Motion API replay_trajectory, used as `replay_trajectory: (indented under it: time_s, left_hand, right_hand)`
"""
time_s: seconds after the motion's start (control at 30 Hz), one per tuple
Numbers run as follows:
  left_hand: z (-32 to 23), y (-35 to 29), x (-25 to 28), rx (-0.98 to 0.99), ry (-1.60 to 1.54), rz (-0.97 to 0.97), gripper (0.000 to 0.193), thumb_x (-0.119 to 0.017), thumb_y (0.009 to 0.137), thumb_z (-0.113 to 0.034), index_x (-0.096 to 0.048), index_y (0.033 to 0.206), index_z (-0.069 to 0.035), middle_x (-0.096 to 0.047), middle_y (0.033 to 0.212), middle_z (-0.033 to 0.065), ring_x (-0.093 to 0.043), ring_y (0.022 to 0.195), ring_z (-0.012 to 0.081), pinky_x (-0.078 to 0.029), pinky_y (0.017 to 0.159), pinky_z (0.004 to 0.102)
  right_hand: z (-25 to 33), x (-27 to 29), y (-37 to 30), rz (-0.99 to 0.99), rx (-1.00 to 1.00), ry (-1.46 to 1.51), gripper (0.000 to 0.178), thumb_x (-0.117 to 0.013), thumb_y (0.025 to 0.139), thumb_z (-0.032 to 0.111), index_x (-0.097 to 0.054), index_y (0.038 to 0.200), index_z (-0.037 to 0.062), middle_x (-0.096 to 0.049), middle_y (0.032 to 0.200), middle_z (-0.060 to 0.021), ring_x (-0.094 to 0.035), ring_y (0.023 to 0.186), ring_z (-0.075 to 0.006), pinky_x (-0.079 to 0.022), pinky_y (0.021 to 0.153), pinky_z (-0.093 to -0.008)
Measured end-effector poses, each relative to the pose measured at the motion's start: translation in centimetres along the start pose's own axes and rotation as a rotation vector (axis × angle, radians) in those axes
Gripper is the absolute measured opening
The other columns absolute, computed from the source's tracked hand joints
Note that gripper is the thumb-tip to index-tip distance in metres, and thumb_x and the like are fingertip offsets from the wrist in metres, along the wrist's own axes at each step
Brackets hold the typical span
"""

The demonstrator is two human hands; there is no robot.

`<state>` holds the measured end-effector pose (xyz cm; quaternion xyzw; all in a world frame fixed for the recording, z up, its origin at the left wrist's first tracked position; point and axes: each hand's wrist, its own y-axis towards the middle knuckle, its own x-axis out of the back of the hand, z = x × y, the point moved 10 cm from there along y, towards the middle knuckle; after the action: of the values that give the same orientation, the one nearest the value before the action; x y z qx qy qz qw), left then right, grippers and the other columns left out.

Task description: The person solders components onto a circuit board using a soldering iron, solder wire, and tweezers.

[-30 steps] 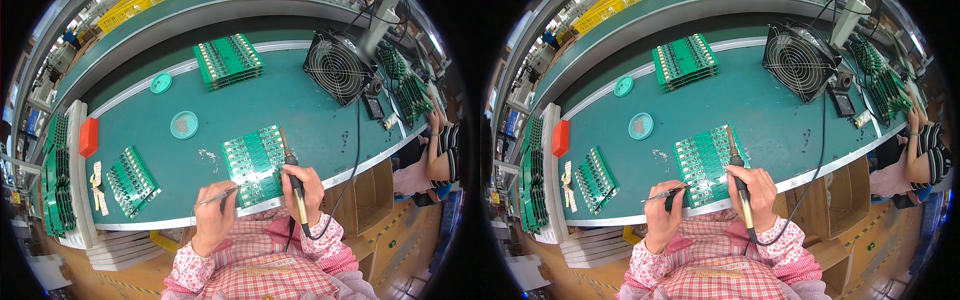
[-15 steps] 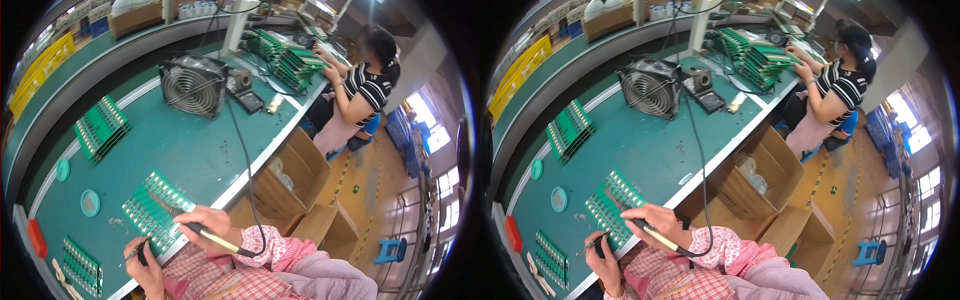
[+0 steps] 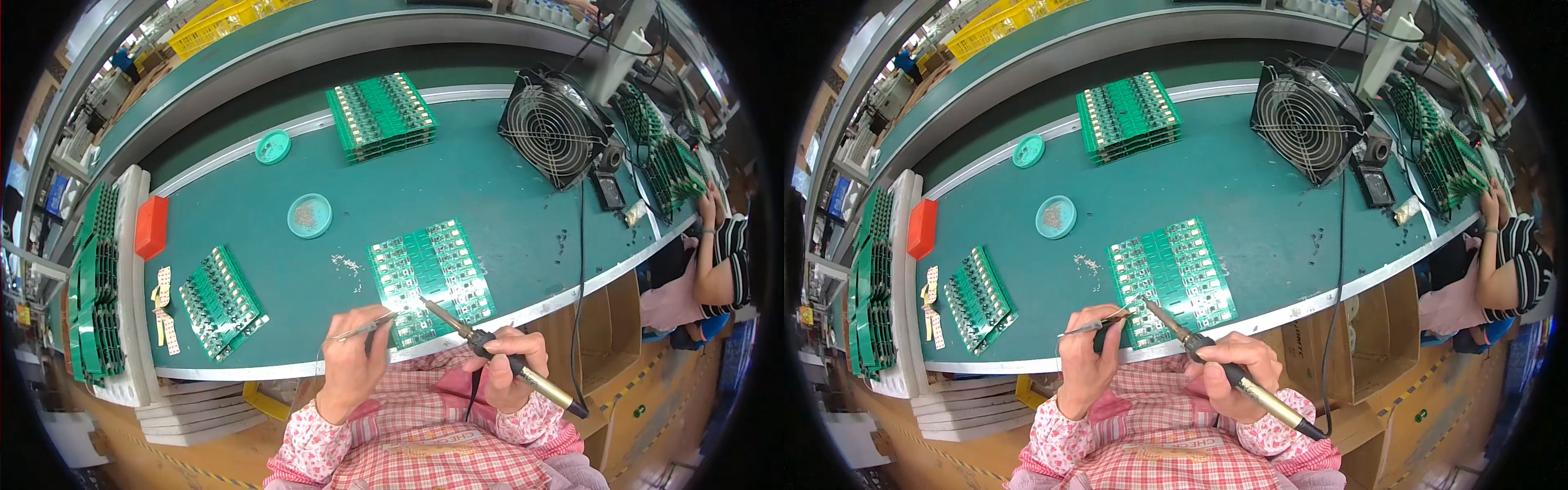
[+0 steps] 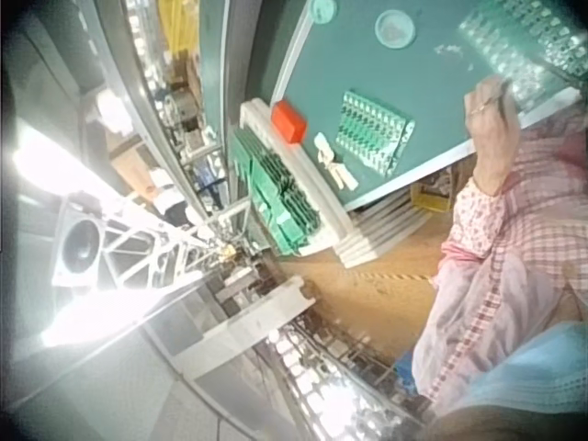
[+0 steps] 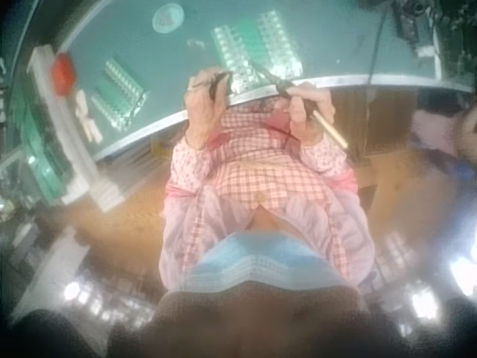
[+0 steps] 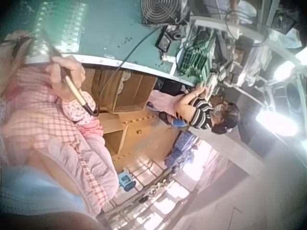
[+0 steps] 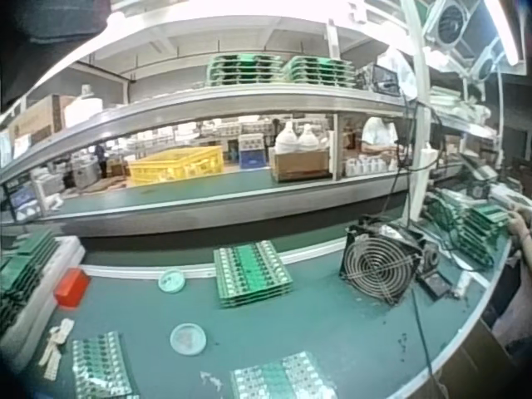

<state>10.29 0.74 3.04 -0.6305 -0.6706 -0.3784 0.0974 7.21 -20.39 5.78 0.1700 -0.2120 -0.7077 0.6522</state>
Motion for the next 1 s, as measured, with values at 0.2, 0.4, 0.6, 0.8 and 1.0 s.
replay_trajectory:
  time_s: [0.2, 0.4, 0.6, 0.8, 1.0]
  left_hand:
    - [0.1, 0.0, 0.3, -0.016, 0.012, 0.007, 0.018, -0.069, 0.085, 0.003, -0.066, 0.102, -0.002, -0.072, 0.100, 0.0123, -0.066, 0.088, 0.0295, -0.051, 0.078, 0.0367]
    - [0.0, 0.1, 0.3, -0.011, 0.001, 0.008, 0.019, -0.069, 0.085, 0.003, -0.066, 0.102, -0.002, -0.072, 0.100, 0.0121, -0.066, 0.088, 0.0296, -0.051, 0.078, 0.0367]
    - [0.1, -0.1, 0.2, -0.015, -0.003, 0.005, 0.019, -0.069, 0.085, 0.003, -0.065, 0.103, -0.002, -0.072, 0.100, 0.0121, -0.066, 0.088, 0.0296, -0.051, 0.078, 0.0368]
    - [-0.1, 0.2, 0.2, -0.021, 0.004, 0.014, 0.018, -0.069, 0.085, 0.003, -0.066, 0.103, -0.002, -0.071, 0.100, 0.0122, -0.066, 0.088, 0.0298, -0.051, 0.078, 0.0371]
    - [0.0, 0.1, 0.2, -0.010, 0.001, 0.009, 0.018, -0.069, 0.086, 0.002, -0.066, 0.103, -0.002, -0.071, 0.099, 0.0124, -0.067, 0.087, 0.0300, -0.050, 0.078, 0.0373]
  right_hand:
    - [-0.1, -0.6, -0.1, 0.015, 0.017, -0.041, 0.014, -0.064, 0.094, 0.011, -0.059, 0.103, 0.0018, -0.070, 0.066, -0.0071, -0.069, 0.060, -0.0167, -0.055, 0.055, -0.0284]
    - [0.0, -0.8, 0.1, 0.024, 0.053, -0.060, 0.013, -0.065, 0.093, 0.010, -0.060, 0.102, 0.0015, -0.070, 0.066, -0.0072, -0.070, 0.060, -0.0171, -0.055, 0.055, -0.0283]
    - [0.1, -1.0, 0.3, 0.031, 0.058, -0.059, 0.012, -0.065, 0.093, 0.010, -0.061, 0.100, 0.0014, -0.070, 0.065, -0.0065, -0.070, 0.060, -0.0171, -0.054, 0.053, -0.0286]
    - [-2.4, -0.9, -0.9, 0.050, -0.163, -0.056, 0.009, -0.066, 0.091, 0.007, -0.061, 0.096, 0.0017, -0.070, 0.065, -0.0059, -0.070, 0.058, -0.0149, -0.054, 0.055, -0.0270]
    - [-3.6, -1.9, -0.8, 0.110, -0.284, -0.062, 0.009, -0.062, 0.093, 0.008, -0.059, 0.095, -0.0004, -0.069, 0.071, -0.0101, -0.071, 0.059, -0.0165, -0.054, 0.053, -0.0266]
